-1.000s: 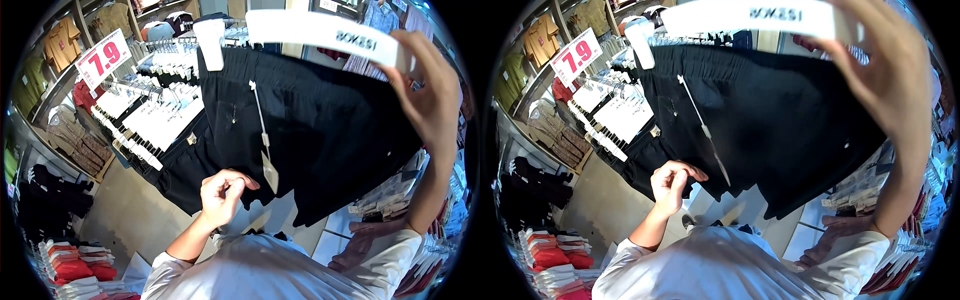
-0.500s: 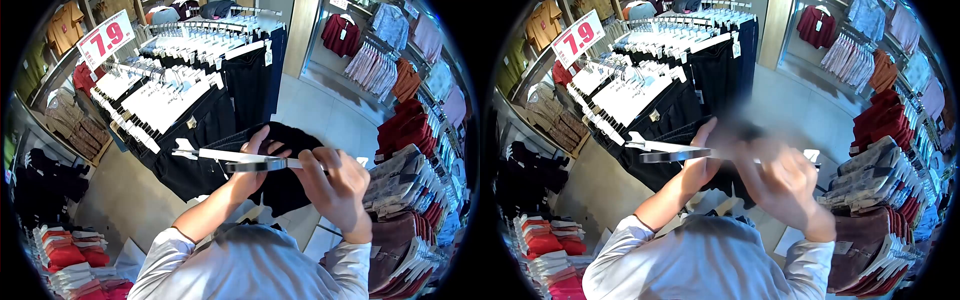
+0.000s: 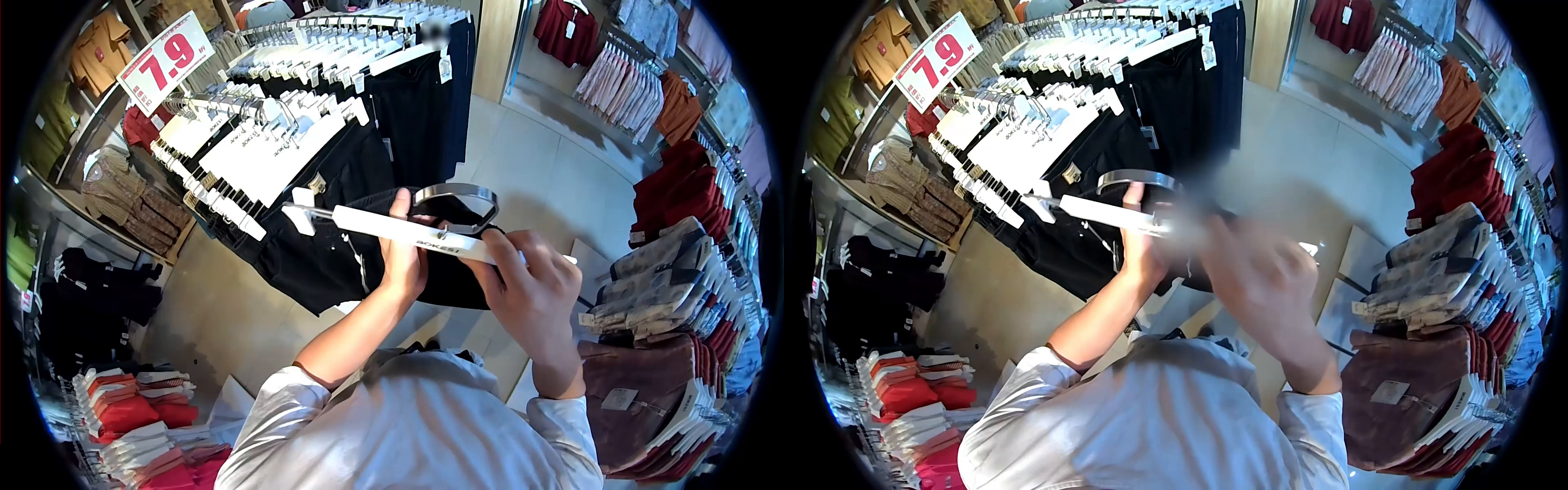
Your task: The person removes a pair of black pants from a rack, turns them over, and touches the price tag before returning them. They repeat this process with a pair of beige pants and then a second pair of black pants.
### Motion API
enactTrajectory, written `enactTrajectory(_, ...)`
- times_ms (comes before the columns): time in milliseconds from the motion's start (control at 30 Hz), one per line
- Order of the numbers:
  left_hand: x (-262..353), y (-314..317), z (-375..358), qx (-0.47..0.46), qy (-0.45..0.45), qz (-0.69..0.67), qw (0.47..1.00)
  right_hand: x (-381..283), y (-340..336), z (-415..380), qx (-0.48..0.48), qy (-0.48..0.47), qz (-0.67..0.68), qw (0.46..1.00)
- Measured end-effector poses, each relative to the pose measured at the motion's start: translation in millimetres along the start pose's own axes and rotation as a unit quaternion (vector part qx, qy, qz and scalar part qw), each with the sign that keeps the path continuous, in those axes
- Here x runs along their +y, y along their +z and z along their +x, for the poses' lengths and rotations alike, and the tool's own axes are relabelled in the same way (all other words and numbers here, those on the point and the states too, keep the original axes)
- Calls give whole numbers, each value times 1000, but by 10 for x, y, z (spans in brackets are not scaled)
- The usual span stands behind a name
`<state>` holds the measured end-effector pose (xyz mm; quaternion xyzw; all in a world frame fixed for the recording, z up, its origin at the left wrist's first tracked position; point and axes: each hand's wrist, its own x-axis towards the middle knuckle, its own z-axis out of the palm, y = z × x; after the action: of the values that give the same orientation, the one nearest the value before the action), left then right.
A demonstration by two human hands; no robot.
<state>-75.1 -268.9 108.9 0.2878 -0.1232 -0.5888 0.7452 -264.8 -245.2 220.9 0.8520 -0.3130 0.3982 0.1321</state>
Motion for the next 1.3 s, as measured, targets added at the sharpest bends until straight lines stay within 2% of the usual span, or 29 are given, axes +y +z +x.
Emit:
enactTrajectory(33,-20,-68,8,-37,-13,-30,999,-21,14,-17,0,5,1,1000)
enactTrajectory(133,-91,-240,18,7,3,-6,1000,-77,65,-75,-17,-4,35,999)
enactTrajectory(233,-130,-233,19,29,78,47,995,-95,53,-57,-42,20,36,998)
enactTrajectory(300,-163,-340,46,35,94,44,994,-94,57,-56,-44,22,40,998)
enactTrajectory(400,-21,-187,-50,13,-10,-8,1000,-109,104,-90,-34,1,28,999)
enactTrajectory(433,-28,-188,-32,61,-7,36,998,-121,153,-123,-32,-1,30,999)
enactTrajectory(500,-51,-208,13,41,12,-18,999,-136,200,-158,-29,-2,35,999)
enactTrajectory(633,-43,-225,-101,45,-6,-14,999,-112,259,-214,-54,15,41,998)
enactTrajectory(700,-109,-268,-126,-3,24,-2,1000,-89,270,-212,-62,19,34,997)
enactTrajectory(733,-192,-328,-116,9,71,-11,997,-75,257,-191,-80,43,39,995)
enactTrajectory(767,-243,-371,-142,-4,95,36,995,-59,258,-174,-97,67,44,992)
enactTrajectory(833,-159,-35,-313,44,102,84,990,-1,288,-171,-84,75,65,991)
enactTrajectory(900,-227,-296,-287,15,75,108,991,71,319,-183,-79,84,33,993)
enactTrajectory(967,-269,-374,-368,72,44,160,983,124,289,-119,-96,107,2,990)
enactTrajectory(1033,-187,-182,-548,52,19,136,989,164,214,-35,-103,129,-46,985)
enactTrajectory(1167,-212,-224,-633,23,-5,131,991,296,218,-42,-75,113,-32,990)
enactTrajectory(1233,-191,-273,-642,-10,-13,172,985,302,206,-48,-73,113,-27,991)
enactTrajectory(1300,-215,-338,-681,3,-27,189,982,303,205,-63,-72,113,-22,991)
